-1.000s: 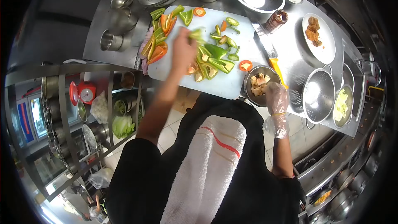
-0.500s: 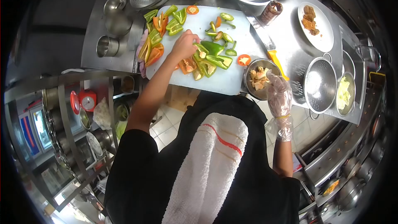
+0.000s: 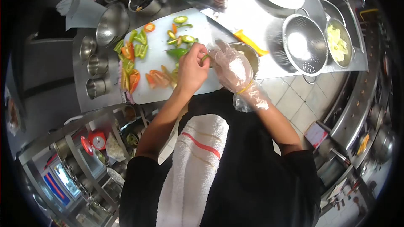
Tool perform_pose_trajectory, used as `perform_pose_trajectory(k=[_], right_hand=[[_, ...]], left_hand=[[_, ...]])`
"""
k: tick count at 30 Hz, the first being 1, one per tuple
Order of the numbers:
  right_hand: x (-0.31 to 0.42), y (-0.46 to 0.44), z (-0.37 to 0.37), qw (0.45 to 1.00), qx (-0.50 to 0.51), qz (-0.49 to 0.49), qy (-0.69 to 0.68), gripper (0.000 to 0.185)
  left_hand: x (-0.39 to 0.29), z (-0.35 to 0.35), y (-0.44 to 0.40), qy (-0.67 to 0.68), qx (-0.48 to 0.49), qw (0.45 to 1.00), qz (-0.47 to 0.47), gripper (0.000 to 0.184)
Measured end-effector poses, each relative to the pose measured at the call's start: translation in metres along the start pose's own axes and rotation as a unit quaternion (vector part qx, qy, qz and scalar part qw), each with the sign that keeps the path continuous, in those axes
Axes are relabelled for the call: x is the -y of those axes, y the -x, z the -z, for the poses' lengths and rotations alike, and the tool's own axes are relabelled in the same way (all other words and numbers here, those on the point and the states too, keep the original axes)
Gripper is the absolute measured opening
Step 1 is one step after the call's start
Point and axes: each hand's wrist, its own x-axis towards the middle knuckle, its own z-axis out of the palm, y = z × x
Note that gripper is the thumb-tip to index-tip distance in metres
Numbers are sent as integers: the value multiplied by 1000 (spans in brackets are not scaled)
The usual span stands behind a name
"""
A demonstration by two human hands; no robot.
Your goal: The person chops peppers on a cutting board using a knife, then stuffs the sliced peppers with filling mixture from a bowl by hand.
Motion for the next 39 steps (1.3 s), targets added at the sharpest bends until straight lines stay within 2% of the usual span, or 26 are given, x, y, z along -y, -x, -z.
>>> perform_pose_trajectory(k=[2, 4, 7, 10, 13, 15, 16, 17, 19, 20, 21, 22, 23, 24, 26, 27, 28, 30, 31, 32, 33, 34, 35, 36, 38, 39], right_hand=[[-13, 10, 3, 1000, 4, -1, -12, 39], [-20, 18, 8, 1000, 5, -8, -16, 39], [-35, 29, 2, 997, -47, 13, -67, 37], [-41, 34, 1, 999, 5, 2, -45, 34], [-42, 31, -1, 995, 58, -62, -53, 24], [-42, 30, -7, 985, -41, -103, -131, 14], [-46, 30, -5, 985, -42, -104, -131, 14], [-53, 31, 1, 978, -20, -156, -137, 11], [-64, 29, 4, 956, 37, -245, -158, 16], [-62, 32, 2, 956, 47, -237, -164, 16], [-59, 31, -1, 971, -7, -199, -133, 16], [-56, 27, -5, 980, -62, -154, -108, 17], [-58, 26, -7, 960, -44, -165, -221, 16], [-62, 27, -8, 927, -18, -179, -329, 19], [-52, 16, 9, 849, 164, -319, -388, 32], [-49, 21, 7, 846, 153, -321, -398, 42], [-48, 24, 4, 848, 160, -316, -395, 42], [-49, 32, 3, 962, 87, -170, -194, 41], [-41, 31, 8, 935, 88, -232, -253, 37], [-39, 31, 11, 936, 90, -233, -247, 37], [-36, 30, 13, 913, 104, -282, -275, 35], [-34, 29, 12, 887, 117, -327, -304, 33], [-33, 29, 12, 887, 120, -325, -304, 33], [-33, 28, 11, 887, 127, -328, -299, 33], [-32, 26, 12, 888, 133, -331, -291, 33], [-30, 23, 14, 894, 126, -325, -283, 32]], left_hand=[[-5, -17, -1, 18, 16, 1000, 18, 23], [-2, -28, 1, 110, 14, 993, 49, 24], [0, -35, -1, 100, 39, 993, 40, 26], [2, -41, -1, 94, 42, 994, 26, 26], [3, -43, 1, 65, 45, 996, 31, 26], [4, -44, 5, 57, 24, 998, 32, 25], [5, -44, 7, 49, 1, 998, 37, 25], [6, -43, 6, 50, 0, 998, 35, 25], [15, -30, 9, 3, -51, 998, -20, 24], [18, -30, 12, -17, -36, 999, -23, 23], [21, -34, 9, -39, -28, 998, -29, 23], [34, -46, 9, -33, -78, 990, -111, 20], [31, -49, 11, -58, -81, 986, -134, 18], [34, -53, 12, -8, -53, 986, -160, 16], [22, -49, 14, -33, -43, 974, -222, 18], [27, -42, 14, -28, -69, 976, -202, 17], [32, -37, 13, -18, -92, 978, -185, 17], [61, 1, 6, -59, -170, 970, -165, 6], [76, 22, 1, 15, -196, 980, -30, 3], [92, 51, -6, 2, -228, 974, 19, 4], [114, 73, -12, 13, -268, 962, 43, 7], [139, 97, -18, -11, -267, 961, 70, 12], [155, 112, -20, -38, -267, 958, 97, 18], [150, 116, -19, -38, -270, 957, 97, 18], [139, 122, -16, -339, -324, 883, -23, 34], [132, 119, -14, -316, -264, 911, 6, 46]])
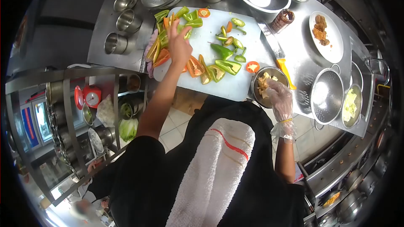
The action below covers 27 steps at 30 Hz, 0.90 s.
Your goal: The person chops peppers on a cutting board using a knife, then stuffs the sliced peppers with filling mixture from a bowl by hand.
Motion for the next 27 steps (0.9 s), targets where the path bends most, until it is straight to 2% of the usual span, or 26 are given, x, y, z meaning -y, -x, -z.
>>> perform_pose_trajectory(k=[1, 3, 4, 6, 11, 15, 17, 18, 19, 20, 21, 22, 23, 25, 26, 27], right_hand=[[4, 0, 1, 1000, -8, 8, 7, 32], [14, 1, 2, 999, -12, 35, 19, 31], [18, 3, 3, 998, -14, 61, 32, 30], [22, 4, 5, 996, -21, 69, 42, 28], [29, 10, 5, 993, -42, 91, 56, 24], [21, 12, 2, 993, -61, 92, 30, 23], [18, 11, 3, 988, -63, 133, 32, 23], [20, 10, 2, 988, -69, 132, 30, 23], [23, 9, 2, 979, -75, 176, 76, 25], [27, 6, 0, 965, -81, 217, 122, 27], [31, 2, -4, 966, -87, 214, 120, 27], [35, -2, -9, 910, -109, 329, 225, 31], [38, -6, -12, 830, -127, 432, 329, 35], [45, -10, -26, 935, -107, 265, 210, 34], [44, -16, -28, 944, -94, 245, 203, 37], [43, -21, -29, 951, -81, 226, 192, 40]], left_hand=[[1, -9, 3, 3, -1, 1000, -1, 46], [-1, -29, 13, 145, 194, 956, -162, 48], [-8, -35, 15, 150, 196, 955, -164, 48], [-22, -44, 19, 203, 284, 927, -138, 48], [-28, -50, 12, 165, 256, 934, -187, 46], [-21, -46, 11, 159, 270, 936, -163, 39], [-8, -57, 13, 214, 159, 960, -87, 36], [-15, -45, 10, 245, 186, 952, -4, 36], [-27, -34, 6, 244, 189, 951, -9, 36], [-41, -25, 2, 290, 240, 923, 81, 35], [-52, -20, 4, 331, 290, 881, 171, 35], [-63, -21, 11, 343, 272, 887, 145, 34], [-75, -24, 18, 348, 281, 883, 141, 34], [-105, -26, 30, 301, 282, 911, 17, 28], [-134, -9, 30, 261, 330, 907, 29, 26], [-152, -5, 36, 266, 337, 903, 24, 26]])
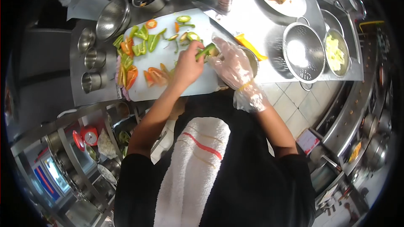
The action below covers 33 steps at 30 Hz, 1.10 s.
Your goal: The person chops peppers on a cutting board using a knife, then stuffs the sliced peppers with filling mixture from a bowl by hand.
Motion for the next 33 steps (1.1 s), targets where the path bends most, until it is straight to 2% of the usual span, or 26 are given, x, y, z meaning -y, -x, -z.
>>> perform_pose_trajectory(k=[1, 2, 4, 5, 6, 8, 9, 11, 12, 13, 14, 15, 16, 17, 19, 21, 22, 23, 24, 25, 26, 28, 30, 32, 33], right_hand=[[3, -3, 7, 997, 17, -47, -62, 34], [-4, -1, 8, 997, 12, -52, -59, 34], [-23, 3, 2, 993, -7, -97, -69, 25], [-33, 7, -1, 995, -25, -89, -22, 16], [-46, 12, -7, 995, -27, -91, -21, 16], [-68, 20, -16, 989, -39, -47, -138, 17], [-69, 22, -10, 988, -41, -48, -139, 17], [-71, 26, 4, 950, -15, -165, -265, 22], [-78, 28, 4, 949, -15, -164, -267, 22], [-86, 31, 3, 955, -22, -122, -268, 24], [-95, 34, 2, 960, -29, -80, -268, 27], [-95, 32, 8, 992, -68, 53, -95, 30], [-81, 29, 19, 992, -68, 54, -96, 30], [-65, 29, 33, 997, -30, 69, 7, 30], [-51, 33, 34, 980, 19, 102, 169, 22], [-78, 43, 14, 974, 43, 120, 189, 17], [-90, 42, 2, 967, 64, 138, 206, 13], [-91, 46, -6, 998, 42, 36, -34, 11], [-91, 52, -11, 960, 33, -73, -269, 11], [-89, 49, -8, 993, 42, 6, -113, 11], [-84, 44, -2, 994, 42, 85, 50, 13], [-67, 38, 6, 994, 25, 71, 83, 15], [-66, 34, 8, 991, 2, 48, 124, 16], [-76, 36, 10, 990, -15, 29, 139, 18], [-78, 37, 14, 984, 46, 18, 171, 6]], left_hand=[[-12, -10, 3, -41, 6, 999, -23, 25], [-21, -21, 7, -83, 11, 995, -47, 23], [-28, -39, 12, -85, 5, 994, -69, 22], [-30, -45, 13, -111, 22, 990, -86, 21], [-30, -50, 13, -137, 38, 985, -102, 21], [-18, -60, 8, -138, 42, 981, -133, 21], [-15, -59, 3, -98, 42, 989, -106, 20], [-4, -55, -6, -62, 42, 994, -78, 19], [3, -52, -11, 29, 51, 998, -12, 17], [8, -51, -13, 121, 60, 989, 54, 16], [11, -52, -12, 119, 60, 990, 54, 16], [13, -53, -11, 99, 52, 993, 33, 16], [14, -54, -11, 81, 43, 996, 12, 15], [13, -56, -9, 81, 42, 996, 12, 15], [4, -64, -3, -43, 2, 994, -100, 23], [-14, -67, 4, -40, 58, 996, -48, 32], [-12, -73, 6, -73, 52, 994, -60, 40], [3, -83, 4, -83, 23, 990, -113, 41], [4, -84, 5, -114, 29, 987, -110, 40], [-1, -80, 8, -91, 30, 991, -93, 38], [-18, -67, 12, -97, 53, 993, -46, 37], [-9, -57, 15, -93, 7, 993, -69, 38], [8, -30, 11, -120, -48, 992, -11, 42], [26, 20, 3, -60, -142, 985, 82, 38], [59, 39, -5, -74, -224, 971, 40, 37]])
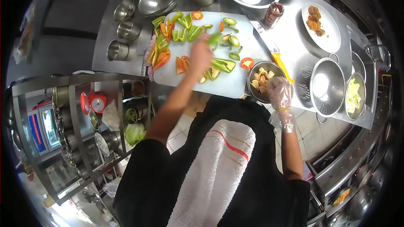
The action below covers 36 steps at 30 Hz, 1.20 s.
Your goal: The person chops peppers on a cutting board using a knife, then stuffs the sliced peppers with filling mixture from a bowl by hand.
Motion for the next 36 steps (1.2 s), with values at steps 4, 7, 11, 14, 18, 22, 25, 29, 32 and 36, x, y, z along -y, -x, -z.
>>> perform_pose_trajectory(k=[4, 7, 11, 14, 18, 22, 25, 29, 32, 36], right_hand=[[3, 3, 4, 998, -4, 68, 2, 28], [11, 3, 18, 997, -12, 63, -34, 31], [12, 6, 24, 998, -16, 64, 2, 28], [18, 7, 33, 998, -44, 40, -35, 26], [20, 10, 29, 988, -88, 43, -120, 19], [42, -3, 26, 985, -86, 85, -124, 16], [54, -20, 12, 974, -110, 197, -8, 22], [69, -36, 7, 992, -19, -49, -115, 23], [45, -27, -7, 995, 21, -62, -72, 23], [1, -18, -13, 989, -74, 31, -126, 25]], left_hand=[[72, 30, -50, -11, -104, 994, 16, 37], [40, 38, -34, -148, -178, 972, -50, 37], [16, 3, -6, -83, 151, 982, -80, 37], [20, -12, -1, -175, 225, 956, -76, 26], [28, -16, -4, -180, 248, 949, -68, 16], [-3, -7, -4, -84, 212, 973, -24, 17], [-40, -7, 8, -4, 191, 974, -126, 17], [-82, -23, 34, 8, 219, 954, -205, 16], [-85, -40, 40, 18, 240, 949, -204, 14], [-81, -48, 41, 12, 243, 954, -176, 11]])
